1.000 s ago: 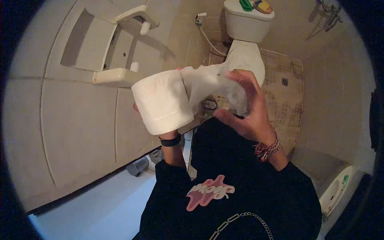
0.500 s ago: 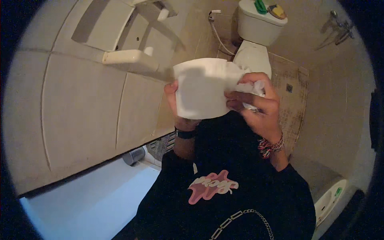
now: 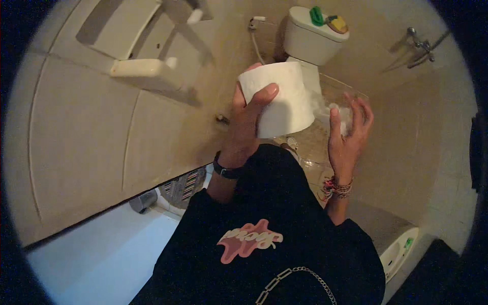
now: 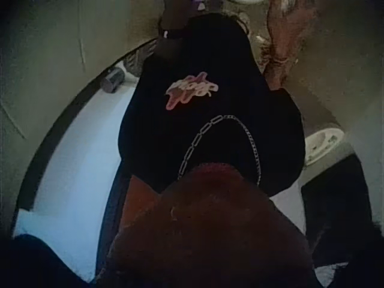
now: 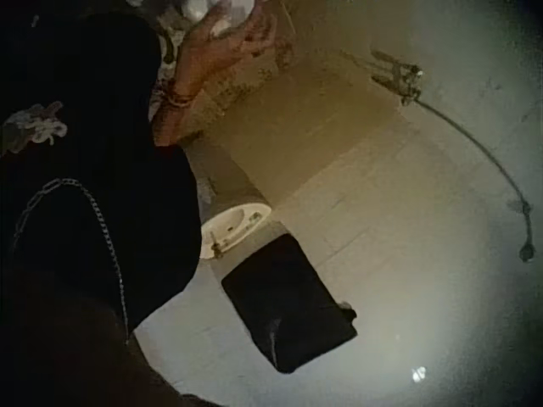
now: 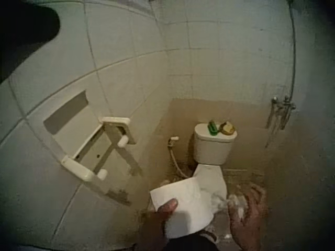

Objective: The person cleans a bathroom sink and toilet using a sponge and a small bowl. They scrub the sink basin and faucet, then wipe the toilet tank and lid. Finally, they remove a roll of toilet paper from the holder, unroll a section, and place the roll back on the holder.

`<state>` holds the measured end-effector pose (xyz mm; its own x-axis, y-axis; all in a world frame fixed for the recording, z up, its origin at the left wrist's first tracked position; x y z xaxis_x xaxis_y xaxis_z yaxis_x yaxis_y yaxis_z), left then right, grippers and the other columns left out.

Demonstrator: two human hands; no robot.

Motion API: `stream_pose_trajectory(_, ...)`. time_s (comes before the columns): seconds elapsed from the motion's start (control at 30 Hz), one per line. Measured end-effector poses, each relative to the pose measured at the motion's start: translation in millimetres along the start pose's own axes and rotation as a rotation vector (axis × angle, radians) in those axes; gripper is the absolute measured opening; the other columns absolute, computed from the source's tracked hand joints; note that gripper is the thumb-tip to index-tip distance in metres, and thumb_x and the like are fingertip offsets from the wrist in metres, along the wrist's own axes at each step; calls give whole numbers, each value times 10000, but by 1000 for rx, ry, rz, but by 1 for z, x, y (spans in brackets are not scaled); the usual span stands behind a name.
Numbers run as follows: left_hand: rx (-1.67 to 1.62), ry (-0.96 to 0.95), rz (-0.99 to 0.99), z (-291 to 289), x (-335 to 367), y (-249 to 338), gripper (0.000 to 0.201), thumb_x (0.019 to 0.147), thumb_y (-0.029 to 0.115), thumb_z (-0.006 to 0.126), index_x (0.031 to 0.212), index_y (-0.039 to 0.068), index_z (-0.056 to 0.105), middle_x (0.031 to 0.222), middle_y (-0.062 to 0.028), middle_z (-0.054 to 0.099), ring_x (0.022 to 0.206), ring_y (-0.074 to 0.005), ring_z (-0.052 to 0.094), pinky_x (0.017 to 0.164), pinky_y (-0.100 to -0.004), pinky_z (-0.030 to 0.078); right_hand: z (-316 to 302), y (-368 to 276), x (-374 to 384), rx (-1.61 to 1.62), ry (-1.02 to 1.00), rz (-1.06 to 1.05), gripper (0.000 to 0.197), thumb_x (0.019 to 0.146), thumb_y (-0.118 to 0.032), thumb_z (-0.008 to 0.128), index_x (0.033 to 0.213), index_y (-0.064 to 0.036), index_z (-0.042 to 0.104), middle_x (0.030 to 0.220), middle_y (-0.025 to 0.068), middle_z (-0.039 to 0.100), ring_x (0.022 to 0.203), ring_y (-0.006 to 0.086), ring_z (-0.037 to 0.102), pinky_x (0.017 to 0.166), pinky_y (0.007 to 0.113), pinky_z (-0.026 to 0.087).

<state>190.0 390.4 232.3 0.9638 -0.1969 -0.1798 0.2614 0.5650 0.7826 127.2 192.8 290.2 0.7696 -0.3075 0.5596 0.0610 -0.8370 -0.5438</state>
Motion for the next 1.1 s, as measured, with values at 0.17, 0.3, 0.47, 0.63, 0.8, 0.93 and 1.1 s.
stream_pose_trajectory(0.17, 133, -31, 90, 40, 7, 11, 701, 756, 239, 716, 1300, 14, 335, 1103, -129, 524, 962, -183, 549, 826, -314, 475, -34, -3, 6, 235, 26, -129, 224, 751, -92, 715, 973, -81, 688, 902, 70, 614, 826, 224, 605, 739, 328, 484)
stream_pose_trajectory(0.3, 154, -91, 74, 60, 7, 4, 687, 753, 233, 725, 1283, 17, 345, 1099, -134, 528, 959, -189, 558, 814, -310, 482, -35, -33, 12, 338, -145, -209, 221, 707, -82, 740, 926, -85, 713, 818, 52, 615, 715, 178, 604, 645, 290, 492)
stream_pose_trajectory(0.47, 295, -121, 117, 76, 6, 7, 677, 742, 218, 738, 1268, 24, 359, 1104, -143, 532, 962, -193, 564, 805, -316, 491, -33, -32, 10, 317, -168, -245, 241, 686, -100, 750, 924, -85, 717, 809, 52, 604, 687, 167, 589, 621, 282, 486)
stream_pose_trajectory(0.63, 310, -125, 134, 72, 12, 0, 676, 733, 211, 743, 1265, 33, 366, 1094, -139, 537, 961, -193, 564, 797, -315, 490, -29, -25, 9, 344, -231, -281, 146, 720, -84, 720, 862, -67, 694, 830, 52, 603, 692, 183, 591, 622, 289, 486)
stream_pose_trajectory(0.8, 274, -98, 44, 66, 18, -7, 668, 734, 205, 738, 1263, 35, 367, 1084, -132, 540, 942, -191, 566, 779, -303, 489, -28, -31, 9, 415, -298, -294, 97, 763, -45, 662, 855, -40, 630, 847, 87, 631, 755, 215, 623, 651, 309, 499)
stream_pose_trajectory(0.93, 182, -30, 16, 57, 25, -10, 613, 751, 193, 723, 1231, 20, 383, 1078, -131, 543, 933, -193, 573, 773, -310, 492, -21, -21, -6, 522, -377, -333, 99, 774, -32, 643, 868, -31, 612, 863, 113, 650, 766, 236, 638, 660, 327, 509)
stream_pose_trajectory(1.1, 39, -40, -95, 54, 29, -12, 562, 766, 205, 716, 1189, 12, 402, 1063, -130, 546, 930, -200, 579, 774, -325, 497, -21, -7, -14, 517, -397, -205, 130, 792, -59, 650, 909, -23, 604, 826, 117, 652, 715, 238, 637, 647, 314, 504)
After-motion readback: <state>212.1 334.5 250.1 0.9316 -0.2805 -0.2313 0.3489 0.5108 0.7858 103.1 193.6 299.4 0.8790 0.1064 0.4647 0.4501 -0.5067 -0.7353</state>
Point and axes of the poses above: each hand's wrist, its own x-axis towards the middle knuckle, its own z-axis out of the palm, y = z × x, the point moved 8 cm from there along x, towards the middle knuckle
